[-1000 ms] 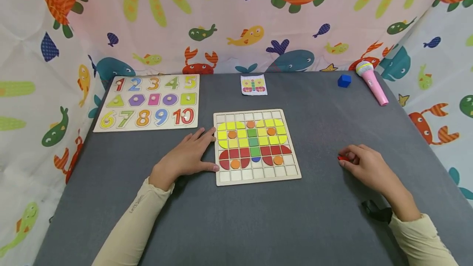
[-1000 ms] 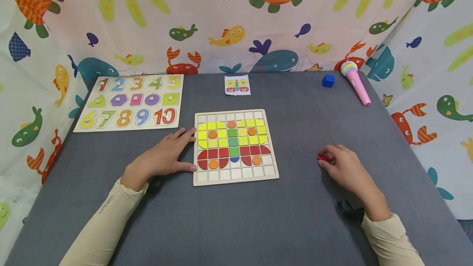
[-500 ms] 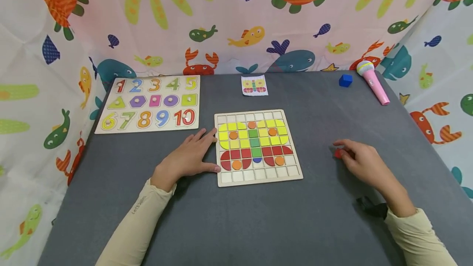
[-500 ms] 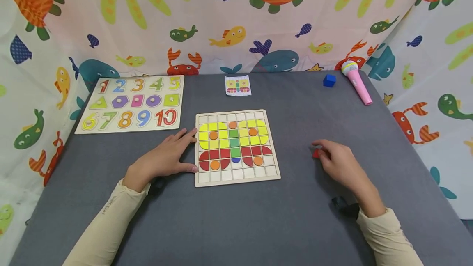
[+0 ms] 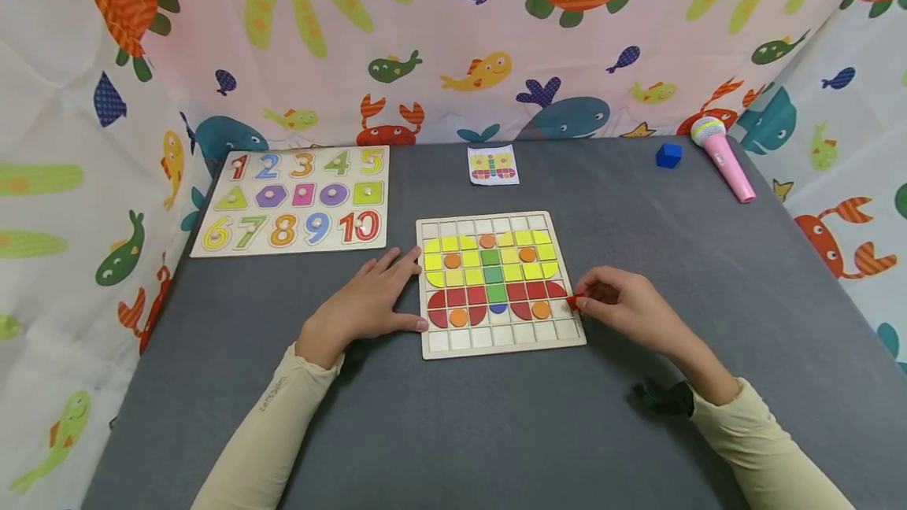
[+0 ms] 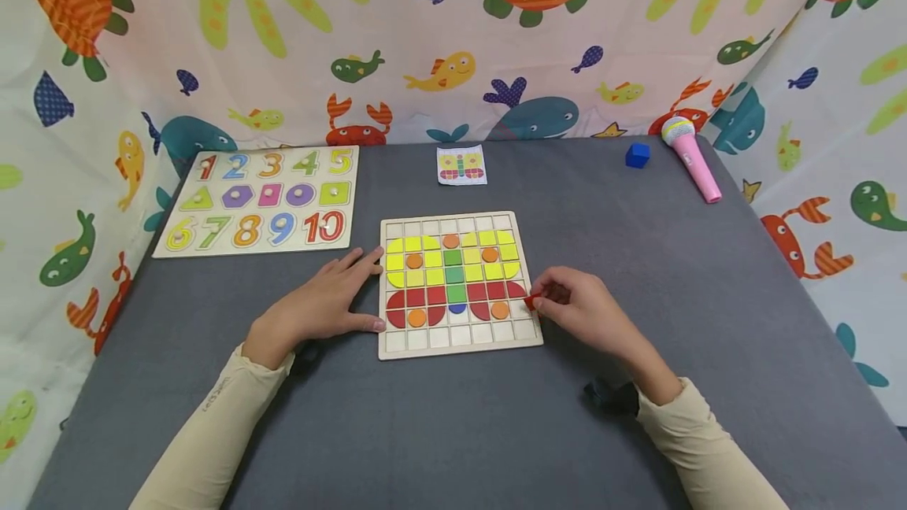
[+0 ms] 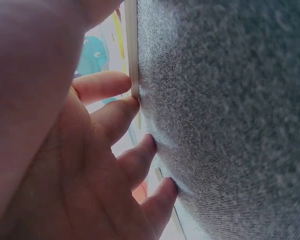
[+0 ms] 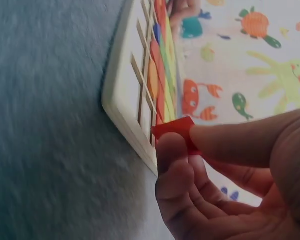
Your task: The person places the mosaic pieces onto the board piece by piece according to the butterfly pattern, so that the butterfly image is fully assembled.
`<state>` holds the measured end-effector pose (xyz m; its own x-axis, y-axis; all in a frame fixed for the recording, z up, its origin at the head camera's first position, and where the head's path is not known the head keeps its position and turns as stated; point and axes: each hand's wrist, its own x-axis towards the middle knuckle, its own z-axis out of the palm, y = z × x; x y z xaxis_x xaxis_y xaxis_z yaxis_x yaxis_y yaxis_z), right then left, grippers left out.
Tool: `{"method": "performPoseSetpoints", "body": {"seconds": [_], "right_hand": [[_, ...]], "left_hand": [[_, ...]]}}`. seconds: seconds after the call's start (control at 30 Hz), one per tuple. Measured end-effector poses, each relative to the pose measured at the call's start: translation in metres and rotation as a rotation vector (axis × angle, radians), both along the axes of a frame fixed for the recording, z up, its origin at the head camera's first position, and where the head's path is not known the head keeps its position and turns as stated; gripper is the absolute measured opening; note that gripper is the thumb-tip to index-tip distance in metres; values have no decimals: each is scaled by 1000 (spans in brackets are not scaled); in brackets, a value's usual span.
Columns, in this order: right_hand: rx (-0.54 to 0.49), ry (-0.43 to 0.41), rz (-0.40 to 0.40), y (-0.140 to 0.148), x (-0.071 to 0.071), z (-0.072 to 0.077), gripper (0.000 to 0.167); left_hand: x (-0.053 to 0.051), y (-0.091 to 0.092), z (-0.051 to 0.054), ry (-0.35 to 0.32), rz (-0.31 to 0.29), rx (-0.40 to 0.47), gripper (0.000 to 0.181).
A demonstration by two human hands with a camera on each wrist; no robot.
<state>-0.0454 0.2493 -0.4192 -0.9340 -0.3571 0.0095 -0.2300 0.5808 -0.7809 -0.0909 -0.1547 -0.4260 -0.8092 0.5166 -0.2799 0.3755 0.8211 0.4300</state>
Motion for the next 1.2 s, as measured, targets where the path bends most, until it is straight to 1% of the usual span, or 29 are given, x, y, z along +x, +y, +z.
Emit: {"method": "performPoseSetpoints", "body": {"seconds": [0.07, 0.2, 0.3, 0.4, 0.5, 0.6, 0.67, 0.8, 0.93, 1.1, 1.13, 1.2], "right_hand": [[2, -4, -5, -6, -2, -2, 7], [45, 21, -23, -15, -7, -8, 7], [82, 60, -12, -18, -11, -12, 5], [119, 92, 7, -20, -14, -13, 4], [149, 134, 25, -21, -15, -13, 4], [163, 176, 36, -22, -15, -16, 5], [171, 189, 33, -24, -15, -19, 5], [179, 175, -4, -28, -13, -20, 6], [190, 158, -74, -28, -9, -15, 3], [137, 63, -173, -23, -3, -8, 9], [123, 48, -185, -21, -3, -7, 11], [113, 41, -193, -17, -4, -4, 16]], "left_hand": [[-1, 0, 0, 3, 2, -1, 99], [-2, -2, -2, 13, 6, -4, 98], [-3, -3, -4, 13, 8, 0, 97], [-4, -2, -5, 15, 7, 5, 96], [-3, -1, -4, 15, 9, 6, 98], [-2, 0, -4, 8, 13, -1, 100], [-2, -1, -3, 4, 17, -6, 100], [-3, -1, -2, 8, 17, -8, 99], [-2, 0, -2, 6, 11, -10, 98], [-2, -2, 0, -1, 10, -12, 92], [-3, -3, 1, 8, 14, -7, 89], [-3, -6, 3, 54, 26, 4, 80]]}}
